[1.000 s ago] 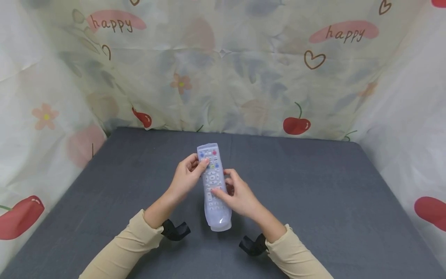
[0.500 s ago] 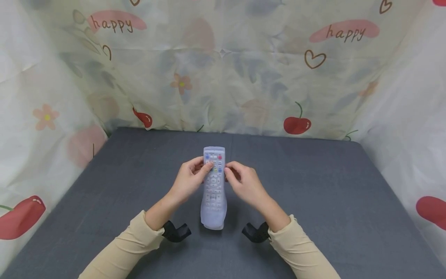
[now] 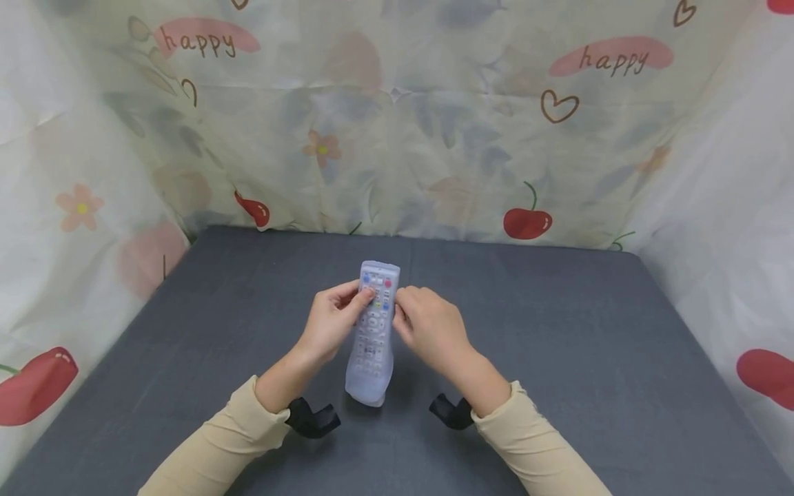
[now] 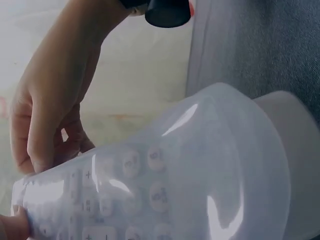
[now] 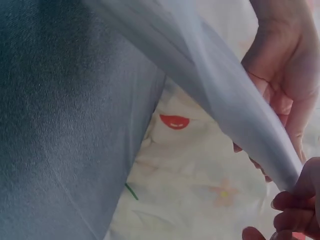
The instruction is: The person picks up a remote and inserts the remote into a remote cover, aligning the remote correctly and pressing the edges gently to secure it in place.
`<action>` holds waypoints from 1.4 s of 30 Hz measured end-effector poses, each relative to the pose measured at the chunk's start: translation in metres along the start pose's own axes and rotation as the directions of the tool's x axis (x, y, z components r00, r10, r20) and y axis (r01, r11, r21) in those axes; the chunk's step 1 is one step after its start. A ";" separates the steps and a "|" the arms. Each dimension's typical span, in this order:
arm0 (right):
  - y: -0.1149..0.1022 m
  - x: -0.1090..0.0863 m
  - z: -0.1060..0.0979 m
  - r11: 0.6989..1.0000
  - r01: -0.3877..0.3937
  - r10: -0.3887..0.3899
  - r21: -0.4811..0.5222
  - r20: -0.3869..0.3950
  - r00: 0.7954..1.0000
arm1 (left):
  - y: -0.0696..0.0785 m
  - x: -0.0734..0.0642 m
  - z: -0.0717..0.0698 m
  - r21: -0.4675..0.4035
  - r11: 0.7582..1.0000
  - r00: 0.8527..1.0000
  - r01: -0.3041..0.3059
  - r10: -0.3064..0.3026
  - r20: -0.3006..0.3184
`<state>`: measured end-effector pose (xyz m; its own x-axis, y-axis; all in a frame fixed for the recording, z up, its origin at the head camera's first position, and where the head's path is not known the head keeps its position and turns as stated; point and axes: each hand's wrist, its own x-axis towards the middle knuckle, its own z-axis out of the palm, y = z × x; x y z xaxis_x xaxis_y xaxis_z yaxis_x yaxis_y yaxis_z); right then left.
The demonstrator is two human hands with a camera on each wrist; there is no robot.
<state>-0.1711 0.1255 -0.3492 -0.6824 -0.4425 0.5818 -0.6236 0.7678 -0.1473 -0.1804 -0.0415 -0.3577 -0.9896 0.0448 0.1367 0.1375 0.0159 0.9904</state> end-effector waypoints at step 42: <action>-0.022 -0.015 0.029 0.850 -0.232 0.254 0.472 0.019 0.967 | 0.005 0.002 0.012 -0.098 0.995 0.987 -0.005 -0.011 -0.159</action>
<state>-0.1580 0.1021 -0.3779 -0.8252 -0.2420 0.5103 -0.5520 0.5369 -0.6380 -0.1813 -0.0294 -0.3525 -0.9851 -0.1149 0.1277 0.1375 -0.0818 0.9871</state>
